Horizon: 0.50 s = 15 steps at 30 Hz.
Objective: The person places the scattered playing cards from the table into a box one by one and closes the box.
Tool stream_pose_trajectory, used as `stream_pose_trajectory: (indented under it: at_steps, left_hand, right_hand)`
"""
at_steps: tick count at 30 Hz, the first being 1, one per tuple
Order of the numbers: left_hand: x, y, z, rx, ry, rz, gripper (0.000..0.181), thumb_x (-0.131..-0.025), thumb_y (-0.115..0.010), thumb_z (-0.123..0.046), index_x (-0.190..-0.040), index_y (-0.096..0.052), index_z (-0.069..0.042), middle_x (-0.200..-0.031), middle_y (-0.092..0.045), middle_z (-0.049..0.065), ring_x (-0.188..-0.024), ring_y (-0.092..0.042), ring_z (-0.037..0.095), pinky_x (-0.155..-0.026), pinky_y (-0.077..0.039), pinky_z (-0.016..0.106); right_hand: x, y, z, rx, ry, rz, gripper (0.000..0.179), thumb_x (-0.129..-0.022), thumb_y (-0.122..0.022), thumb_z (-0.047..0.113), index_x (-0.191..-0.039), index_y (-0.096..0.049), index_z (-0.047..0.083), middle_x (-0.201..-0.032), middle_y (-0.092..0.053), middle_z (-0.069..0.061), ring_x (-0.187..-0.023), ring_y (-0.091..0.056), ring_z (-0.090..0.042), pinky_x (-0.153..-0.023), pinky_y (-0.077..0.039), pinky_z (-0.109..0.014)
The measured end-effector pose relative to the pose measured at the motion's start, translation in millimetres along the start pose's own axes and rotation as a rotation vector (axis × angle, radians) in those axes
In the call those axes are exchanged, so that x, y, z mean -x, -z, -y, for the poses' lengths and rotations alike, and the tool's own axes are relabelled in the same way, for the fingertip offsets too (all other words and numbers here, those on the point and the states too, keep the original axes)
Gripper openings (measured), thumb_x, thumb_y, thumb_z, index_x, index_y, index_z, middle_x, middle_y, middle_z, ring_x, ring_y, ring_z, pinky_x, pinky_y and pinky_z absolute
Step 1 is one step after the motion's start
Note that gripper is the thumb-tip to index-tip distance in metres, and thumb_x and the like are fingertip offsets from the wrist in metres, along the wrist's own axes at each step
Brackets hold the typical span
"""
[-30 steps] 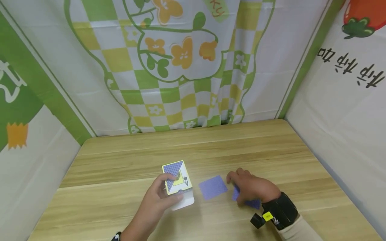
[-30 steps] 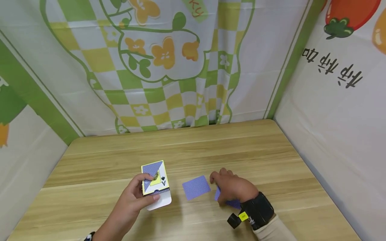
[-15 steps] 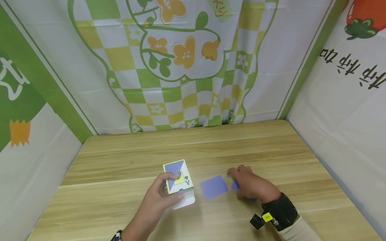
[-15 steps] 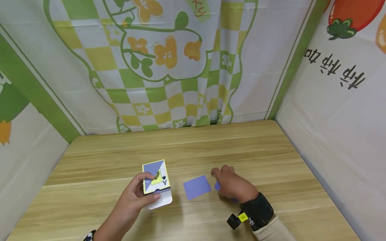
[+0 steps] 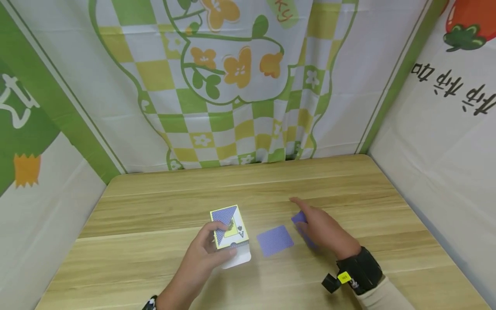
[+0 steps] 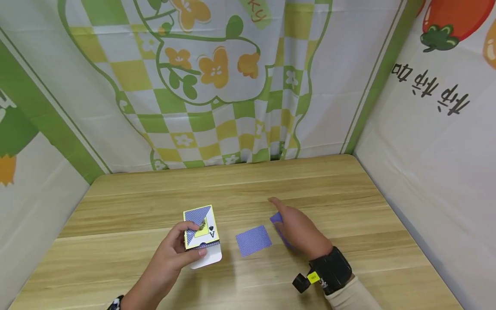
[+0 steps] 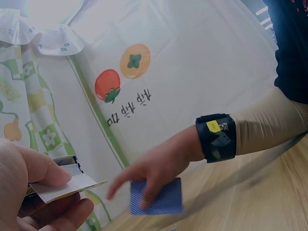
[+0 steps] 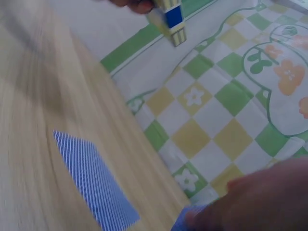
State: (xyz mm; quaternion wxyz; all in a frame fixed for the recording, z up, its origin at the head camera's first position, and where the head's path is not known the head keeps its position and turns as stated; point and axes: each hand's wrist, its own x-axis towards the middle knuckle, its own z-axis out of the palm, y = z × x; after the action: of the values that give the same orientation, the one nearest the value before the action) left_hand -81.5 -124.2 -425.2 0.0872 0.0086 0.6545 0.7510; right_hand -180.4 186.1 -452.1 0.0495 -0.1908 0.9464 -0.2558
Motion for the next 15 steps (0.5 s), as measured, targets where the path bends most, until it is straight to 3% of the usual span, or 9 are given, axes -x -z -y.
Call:
stream_pose_trajectory:
  at_steps: [4,8,11,15]
  left_hand:
    - [-0.5,-0.3,-0.9,0.005,-0.001,-0.002,0.055,-0.081,-0.076,0.004,-0.125,-0.046,-0.006,-0.132,-0.049,0.021,-0.108,-0.065,0.028,-0.081,-0.061,0.036]
    - [-1.2,-0.3,-1.3,0.012,-0.001,-0.006,0.055,-0.08,-0.076,0.006,-0.125,-0.047,-0.006,-0.135,-0.046,0.021,-0.109,-0.065,0.028,-0.081,-0.061,0.037]
    - [-0.9,-0.1,-1.3,0.013,-0.003,-0.004,0.055,-0.08,-0.076,0.006,-0.125,-0.047,-0.006,-0.135,-0.046,0.022,-0.109,-0.065,0.028,-0.08,-0.061,0.037]
    - [-0.1,0.6,-0.7,0.016,-0.003,-0.002,0.054,-0.08,-0.075,0.005,-0.124,-0.046,-0.006,-0.13,-0.049,0.021,-0.106,-0.066,0.027,-0.08,-0.061,0.037]
  right_hand:
    - [0.9,6,14,-0.181,0.049,-0.062,0.054,-0.098,-0.068,0.016,-0.147,-0.046,0.018,-0.11,-0.068,-0.007,-0.085,-0.057,-0.016,-0.077,-0.05,-0.036]
    - [6.7,13,29,-0.285,0.077,-0.095,0.03,-0.094,-0.073,0.022,-0.122,-0.061,0.016,-0.113,-0.067,-0.005,-0.09,-0.058,-0.017,-0.075,-0.052,-0.032]
    - [11.6,16,36,-0.351,0.071,-0.094,0.022,-0.093,-0.074,0.027,-0.109,-0.064,0.015,-0.105,-0.068,-0.004,-0.086,-0.06,-0.017,-0.071,-0.054,-0.029]
    - [17.9,20,46,-0.475,0.074,-0.043,0.024,-0.095,-0.071,0.028,-0.108,-0.064,0.009,-0.095,-0.068,-0.006,-0.078,-0.064,-0.016,-0.062,-0.056,-0.028]
